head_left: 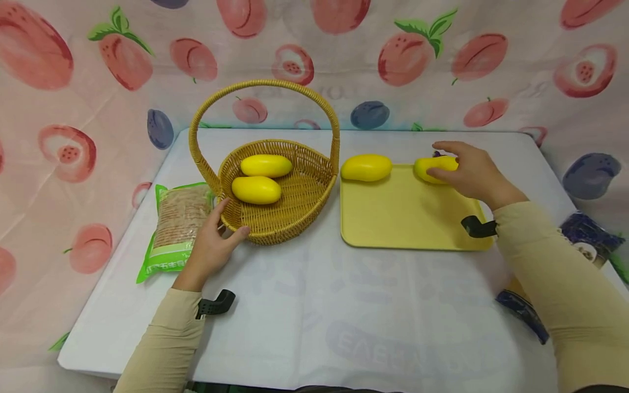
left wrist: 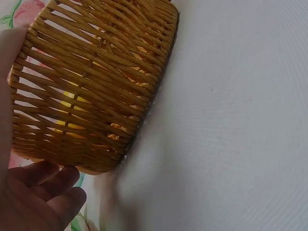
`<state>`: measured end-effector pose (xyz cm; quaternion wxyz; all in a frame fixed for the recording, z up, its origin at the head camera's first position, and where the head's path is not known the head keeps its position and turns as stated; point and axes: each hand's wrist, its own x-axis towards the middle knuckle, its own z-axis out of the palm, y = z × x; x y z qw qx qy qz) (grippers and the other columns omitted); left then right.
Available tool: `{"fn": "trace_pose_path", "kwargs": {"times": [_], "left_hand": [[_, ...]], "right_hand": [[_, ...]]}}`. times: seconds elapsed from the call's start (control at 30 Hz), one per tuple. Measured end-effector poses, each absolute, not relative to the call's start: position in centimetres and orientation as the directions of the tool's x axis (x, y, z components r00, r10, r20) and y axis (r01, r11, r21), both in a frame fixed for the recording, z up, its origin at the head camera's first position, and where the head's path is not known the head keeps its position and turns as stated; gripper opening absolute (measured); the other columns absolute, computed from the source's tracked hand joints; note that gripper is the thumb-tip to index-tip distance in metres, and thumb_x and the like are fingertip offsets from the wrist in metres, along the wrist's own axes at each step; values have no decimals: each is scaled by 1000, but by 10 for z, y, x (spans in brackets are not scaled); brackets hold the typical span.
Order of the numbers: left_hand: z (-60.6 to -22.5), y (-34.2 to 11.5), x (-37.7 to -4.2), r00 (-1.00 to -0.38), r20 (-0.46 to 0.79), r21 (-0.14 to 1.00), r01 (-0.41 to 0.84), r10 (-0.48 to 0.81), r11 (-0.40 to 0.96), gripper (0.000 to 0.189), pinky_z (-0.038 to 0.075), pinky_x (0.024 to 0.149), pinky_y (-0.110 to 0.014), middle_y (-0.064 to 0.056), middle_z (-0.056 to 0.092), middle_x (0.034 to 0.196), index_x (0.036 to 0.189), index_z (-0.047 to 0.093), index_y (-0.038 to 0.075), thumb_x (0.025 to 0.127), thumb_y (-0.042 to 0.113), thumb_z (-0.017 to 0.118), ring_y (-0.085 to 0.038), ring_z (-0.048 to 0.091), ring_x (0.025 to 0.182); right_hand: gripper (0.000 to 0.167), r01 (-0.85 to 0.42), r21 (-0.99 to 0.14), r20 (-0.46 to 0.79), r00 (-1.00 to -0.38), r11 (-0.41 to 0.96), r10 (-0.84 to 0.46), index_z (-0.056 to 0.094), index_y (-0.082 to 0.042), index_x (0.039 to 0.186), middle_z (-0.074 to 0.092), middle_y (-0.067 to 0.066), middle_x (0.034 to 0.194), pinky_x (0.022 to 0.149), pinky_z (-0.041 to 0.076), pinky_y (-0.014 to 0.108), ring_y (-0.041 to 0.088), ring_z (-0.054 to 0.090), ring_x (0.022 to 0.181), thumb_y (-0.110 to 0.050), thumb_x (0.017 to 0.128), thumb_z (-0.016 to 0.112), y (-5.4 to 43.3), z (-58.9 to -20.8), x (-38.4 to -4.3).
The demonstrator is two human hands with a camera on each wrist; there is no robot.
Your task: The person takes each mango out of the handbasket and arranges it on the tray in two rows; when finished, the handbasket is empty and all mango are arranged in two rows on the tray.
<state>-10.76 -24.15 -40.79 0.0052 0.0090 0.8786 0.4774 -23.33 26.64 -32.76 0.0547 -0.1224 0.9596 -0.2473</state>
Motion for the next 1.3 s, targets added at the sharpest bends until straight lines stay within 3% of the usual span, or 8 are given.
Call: {"fn": "trace_pose_path", "kwargs": {"times": [0.07, 0.3, 0.6, 0.87, 1.0, 1.3], "left_hand": [[-408, -241, -108, -1000, 1, 838, 13, 22, 546, 84, 30, 116, -53, -25, 27, 158, 160, 18, 5, 97, 28, 69, -41, 34, 141], [-408, -242, -109, -1000, -4, 834, 9, 24, 551, 84, 30, 116, -53, -24, 27, 158, 160, 18, 5, 97, 27, 68, -42, 33, 142], [-408, -241, -108, -1000, -3, 831, 11, 24, 556, 84, 31, 115, -54, -25, 27, 158, 160, 18, 5, 97, 30, 68, -43, 34, 141], [-408, -241, -107, -1000, 0, 834, 13, 24, 551, 84, 30, 115, -54, -26, 27, 157, 159, 19, 4, 97, 31, 68, -43, 34, 141], [-408, -241, -108, -1000, 0, 831, 11, 20, 556, 85, 31, 115, -54, -25, 27, 158, 160, 18, 4, 97, 32, 69, -43, 34, 141], [-409, -241, -108, -1000, 5, 833, 15, 20, 552, 84, 30, 115, -54, -26, 28, 157, 159, 19, 3, 97, 28, 69, -43, 34, 141]], "right_hand": [[68, -253, -485, -9, -956, 837, -294, 45, -6, 150, 43, 24, 149, 104, 37, 67, 51, 45, 124, -40, 95, 68, 258, -324, -228], [61, -438, -487, 113, -890, 756, -442, 55, -3, 142, 51, 17, 146, 112, 34, 58, 40, 43, 136, -31, 92, 75, 223, -320, -211], [66, -534, -507, 112, -819, 676, -563, 48, -2, 147, 50, 15, 148, 113, 36, 52, 34, 45, 136, -29, 93, 74, 178, -326, -200], [63, -671, -518, 216, -702, 530, -678, 52, 0, 144, 53, 15, 145, 112, 38, 45, 30, 48, 134, -25, 91, 76, 133, -334, -197], [64, -694, -524, 223, -671, 493, -708, 52, -1, 144, 53, 12, 146, 113, 38, 42, 28, 49, 134, -27, 91, 76, 112, -335, -197], [65, -681, -518, 140, -665, 518, -733, 50, -2, 146, 50, 11, 149, 116, 33, 39, 27, 43, 139, -33, 94, 73, 73, -340, -205]]}}
